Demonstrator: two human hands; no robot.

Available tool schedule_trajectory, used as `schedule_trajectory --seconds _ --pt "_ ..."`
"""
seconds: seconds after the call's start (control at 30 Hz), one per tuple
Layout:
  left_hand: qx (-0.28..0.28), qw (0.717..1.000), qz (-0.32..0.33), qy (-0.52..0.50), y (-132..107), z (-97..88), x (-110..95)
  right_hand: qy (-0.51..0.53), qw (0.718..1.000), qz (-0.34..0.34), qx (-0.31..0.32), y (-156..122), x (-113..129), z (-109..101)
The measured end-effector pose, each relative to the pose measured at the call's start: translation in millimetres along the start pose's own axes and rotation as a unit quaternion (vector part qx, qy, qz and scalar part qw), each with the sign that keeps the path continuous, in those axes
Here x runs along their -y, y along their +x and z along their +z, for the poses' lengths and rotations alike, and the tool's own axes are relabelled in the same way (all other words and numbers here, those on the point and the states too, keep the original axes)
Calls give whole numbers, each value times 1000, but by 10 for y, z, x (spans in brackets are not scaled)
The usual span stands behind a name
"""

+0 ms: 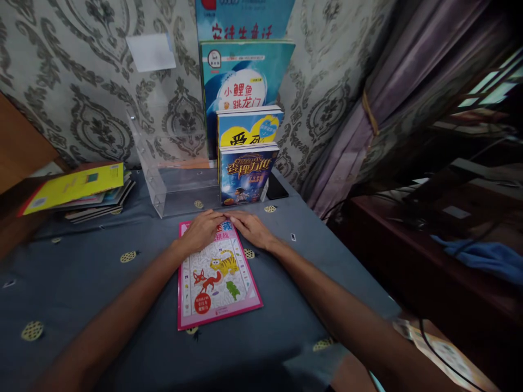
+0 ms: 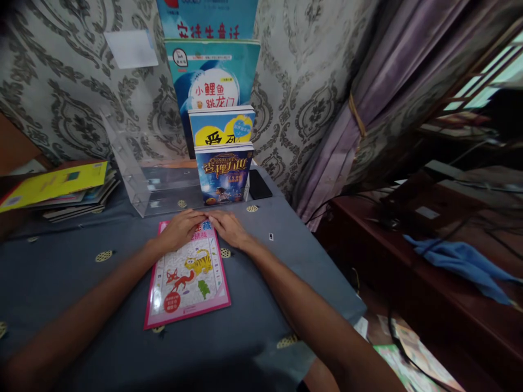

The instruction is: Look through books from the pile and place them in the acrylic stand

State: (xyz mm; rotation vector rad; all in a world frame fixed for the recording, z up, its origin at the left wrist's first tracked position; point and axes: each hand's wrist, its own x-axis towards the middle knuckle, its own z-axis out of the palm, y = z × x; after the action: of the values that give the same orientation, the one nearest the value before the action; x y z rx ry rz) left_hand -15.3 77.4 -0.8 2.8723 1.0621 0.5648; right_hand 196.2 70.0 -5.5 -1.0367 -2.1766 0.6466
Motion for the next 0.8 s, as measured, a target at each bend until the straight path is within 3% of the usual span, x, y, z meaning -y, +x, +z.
schedule_trajectory --seconds 0.2,0.5,0.8 --pt "-24 1000 12 11 -40 46 33 -109 994 15 2 -18 10 -19" --pt "20 999 30 35 -25 -19 -7 12 999 36 -27 0 -233 13" --pt "13 999 33 35 -16 -15 -12 1 999 35 -38 -12 -229 36"
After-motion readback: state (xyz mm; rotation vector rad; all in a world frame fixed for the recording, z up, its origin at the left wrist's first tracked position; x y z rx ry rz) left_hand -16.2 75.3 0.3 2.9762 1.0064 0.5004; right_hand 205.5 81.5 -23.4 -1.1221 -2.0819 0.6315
